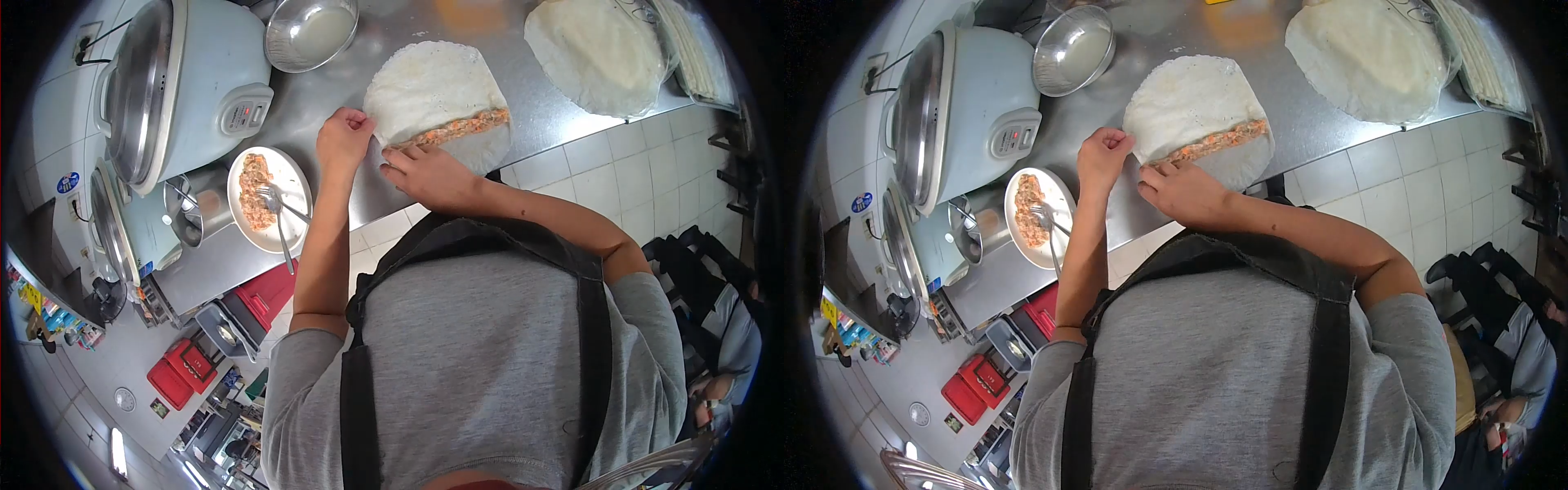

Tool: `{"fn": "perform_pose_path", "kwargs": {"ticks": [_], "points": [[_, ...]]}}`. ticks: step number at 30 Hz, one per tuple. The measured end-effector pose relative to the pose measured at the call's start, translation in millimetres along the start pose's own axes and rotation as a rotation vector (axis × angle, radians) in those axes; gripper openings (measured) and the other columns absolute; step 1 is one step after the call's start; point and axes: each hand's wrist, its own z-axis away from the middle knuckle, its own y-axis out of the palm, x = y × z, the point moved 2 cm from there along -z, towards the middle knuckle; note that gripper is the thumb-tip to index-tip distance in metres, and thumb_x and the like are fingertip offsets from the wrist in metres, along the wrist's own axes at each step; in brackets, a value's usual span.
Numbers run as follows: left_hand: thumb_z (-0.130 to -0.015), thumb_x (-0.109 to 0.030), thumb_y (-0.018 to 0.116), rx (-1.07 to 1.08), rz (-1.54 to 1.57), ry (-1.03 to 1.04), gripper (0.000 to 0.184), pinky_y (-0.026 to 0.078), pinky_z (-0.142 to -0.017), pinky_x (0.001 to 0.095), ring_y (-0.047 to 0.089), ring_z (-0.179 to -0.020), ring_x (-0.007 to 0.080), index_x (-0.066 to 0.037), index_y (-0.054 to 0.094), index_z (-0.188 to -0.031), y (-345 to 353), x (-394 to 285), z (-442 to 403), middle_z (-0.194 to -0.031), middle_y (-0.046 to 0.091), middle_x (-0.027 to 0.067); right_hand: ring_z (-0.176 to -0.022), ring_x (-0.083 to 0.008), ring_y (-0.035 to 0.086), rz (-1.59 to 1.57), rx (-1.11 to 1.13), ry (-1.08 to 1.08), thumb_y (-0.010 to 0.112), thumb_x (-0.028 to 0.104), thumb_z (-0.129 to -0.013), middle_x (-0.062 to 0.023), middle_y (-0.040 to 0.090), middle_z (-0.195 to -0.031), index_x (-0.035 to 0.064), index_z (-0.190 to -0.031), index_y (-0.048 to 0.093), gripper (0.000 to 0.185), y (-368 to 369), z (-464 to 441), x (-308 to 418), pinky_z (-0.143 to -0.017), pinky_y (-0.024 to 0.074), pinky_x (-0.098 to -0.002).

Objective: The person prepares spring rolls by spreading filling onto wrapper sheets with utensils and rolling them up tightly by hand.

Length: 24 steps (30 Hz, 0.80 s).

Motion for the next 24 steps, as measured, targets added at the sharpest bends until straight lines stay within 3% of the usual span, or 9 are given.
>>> {"fn": "perform_pose_path", "kwargs": {"ticks": [4,11,13,19,22,24], "points": [[-0.083,-0.024,0.077,-0.022,0.089,0.024,0.021,0.058,-0.077,0.0376,0.075,-0.082,0.0238,-0.007,0.076,-0.095,6,2,-2,-0.086,0.078,0.0082,-0.119,-0.0342,0.063,-0.01,-0.018,0.002,0.061,0.013,-0.09,-0.0178,0.055,-0.138,0.0015,-0.128,0.063,0.04,4,0,-1,-0.095,0.0559,-0.0436],[-0.08,-0.018,0.077,-0.057,0.137,0.018,0.026,0.057,-0.076,0.0381,0.074,-0.08,0.0255,-0.006,0.067,-0.1,7,-11,7,-0.086,0.076,0.0079,-0.116,-0.0334,0.063,-0.017,-0.027,-0.011,0.06,0.014,-0.09,-0.0175,0.056,-0.135,0.0018,-0.125,0.063,0.038,5,0,-1,-0.092,0.0567,-0.0425],[-0.08,-0.018,0.078,-0.044,0.128,0.006,0.028,0.057,-0.076,0.0383,0.074,-0.08,0.0261,-0.006,0.065,-0.102,6,-8,5,-0.087,0.076,0.008,-0.112,-0.0312,0.064,0.007,-0.139,-0.041,0.062,0.013,-0.087,-0.0154,0.058,-0.123,0.0011,-0.114,0.063,0.029,6,1,-2,-0.088,0.0569,-0.0412],[-0.082,-0.017,0.076,0.004,-0.001,0.02,0.02,0.057,-0.075,0.0365,0.074,-0.079,0.0225,-0.007,0.071,-0.099,-13,-19,5,-0.083,0.075,0.0079,-0.108,-0.0307,0.066,0.008,-0.192,-0.045,0.063,0.013,-0.087,-0.0146,0.059,-0.115,0.0012,-0.105,0.064,0.022,3,2,-1,-0.086,0.0574,-0.0411],[-0.085,-0.016,0.074,0.093,0.252,0.123,0.017,0.057,-0.074,0.0364,0.073,-0.077,0.0214,-0.007,0.076,-0.099,-4,-7,-6,-0.084,0.076,0.0078,-0.108,-0.0308,0.066,0.0,-0.183,-0.042,0.063,0.013,-0.087,-0.0149,0.059,-0.115,0.0016,-0.104,0.063,0.021,1,1,-1,-0.085,0.0577,-0.0412],[-0.087,-0.014,0.071,0.133,0.159,0.168,0.017,0.057,-0.073,0.0375,0.073,-0.077,0.0229,-0.008,0.078,-0.102,-8,-12,-6,-0.086,0.077,0.0077,-0.108,-0.0307,0.066,0.005,-0.186,-0.042,0.063,0.013,-0.087,-0.0148,0.059,-0.115,0.0018,-0.103,0.063,0.02,1,2,-1,-0.085,0.0578,-0.0411]]}}
